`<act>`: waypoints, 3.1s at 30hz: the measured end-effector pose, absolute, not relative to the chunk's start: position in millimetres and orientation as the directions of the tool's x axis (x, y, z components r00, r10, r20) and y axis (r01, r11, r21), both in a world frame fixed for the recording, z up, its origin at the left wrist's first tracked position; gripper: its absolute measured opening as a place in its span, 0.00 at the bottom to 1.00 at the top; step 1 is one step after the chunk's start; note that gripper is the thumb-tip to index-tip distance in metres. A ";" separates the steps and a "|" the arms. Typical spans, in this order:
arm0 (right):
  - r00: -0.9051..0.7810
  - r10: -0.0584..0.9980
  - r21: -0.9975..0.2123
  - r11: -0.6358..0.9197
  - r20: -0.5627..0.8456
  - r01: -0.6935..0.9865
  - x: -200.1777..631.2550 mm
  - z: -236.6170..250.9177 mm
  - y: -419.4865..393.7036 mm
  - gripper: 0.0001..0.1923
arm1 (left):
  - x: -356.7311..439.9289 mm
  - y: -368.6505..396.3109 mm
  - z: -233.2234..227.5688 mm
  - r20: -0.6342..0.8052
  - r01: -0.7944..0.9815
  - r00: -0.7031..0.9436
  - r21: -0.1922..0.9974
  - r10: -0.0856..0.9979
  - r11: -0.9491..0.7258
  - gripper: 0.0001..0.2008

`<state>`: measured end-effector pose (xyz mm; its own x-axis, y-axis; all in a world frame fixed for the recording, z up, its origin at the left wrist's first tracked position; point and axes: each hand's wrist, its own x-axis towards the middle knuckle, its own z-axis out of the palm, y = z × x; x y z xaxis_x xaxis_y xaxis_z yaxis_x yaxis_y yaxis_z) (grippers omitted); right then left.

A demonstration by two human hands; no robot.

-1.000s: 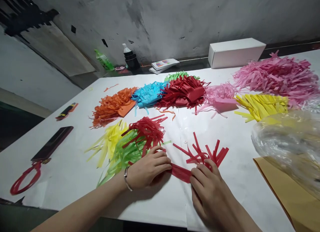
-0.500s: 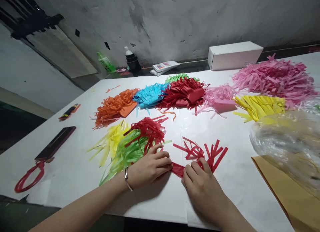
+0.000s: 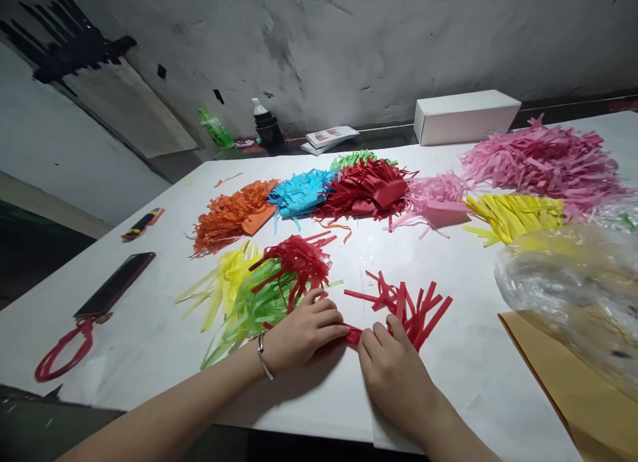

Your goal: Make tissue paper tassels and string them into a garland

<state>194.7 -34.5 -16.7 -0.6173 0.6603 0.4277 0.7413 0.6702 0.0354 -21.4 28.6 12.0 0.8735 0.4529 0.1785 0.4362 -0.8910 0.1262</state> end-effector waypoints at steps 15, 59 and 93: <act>-0.572 0.679 -0.048 0.662 0.460 0.748 190.0 -18.3 -33.8 0.17 | -9.0 12.7 -6.8 0.282 0.524 0.817 -0.001 0.503 -0.852 0.08; -0.435 0.730 -0.213 0.609 0.527 0.764 191.2 -24.4 -43.6 0.16 | 0.7 6.5 -2.7 0.222 0.498 0.819 0.181 0.529 -0.848 0.06; -0.404 0.757 -0.112 0.526 0.514 0.843 193.7 -26.1 -49.9 0.14 | 20.5 17.5 -9.5 0.064 0.571 0.797 0.242 0.600 -0.785 0.08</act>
<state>193.7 -49.9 -26.1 -0.4038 0.7570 0.5137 0.8434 0.5256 -0.1116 20.5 17.5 -9.5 0.7974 0.6000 0.0642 0.5708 -0.7845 0.2422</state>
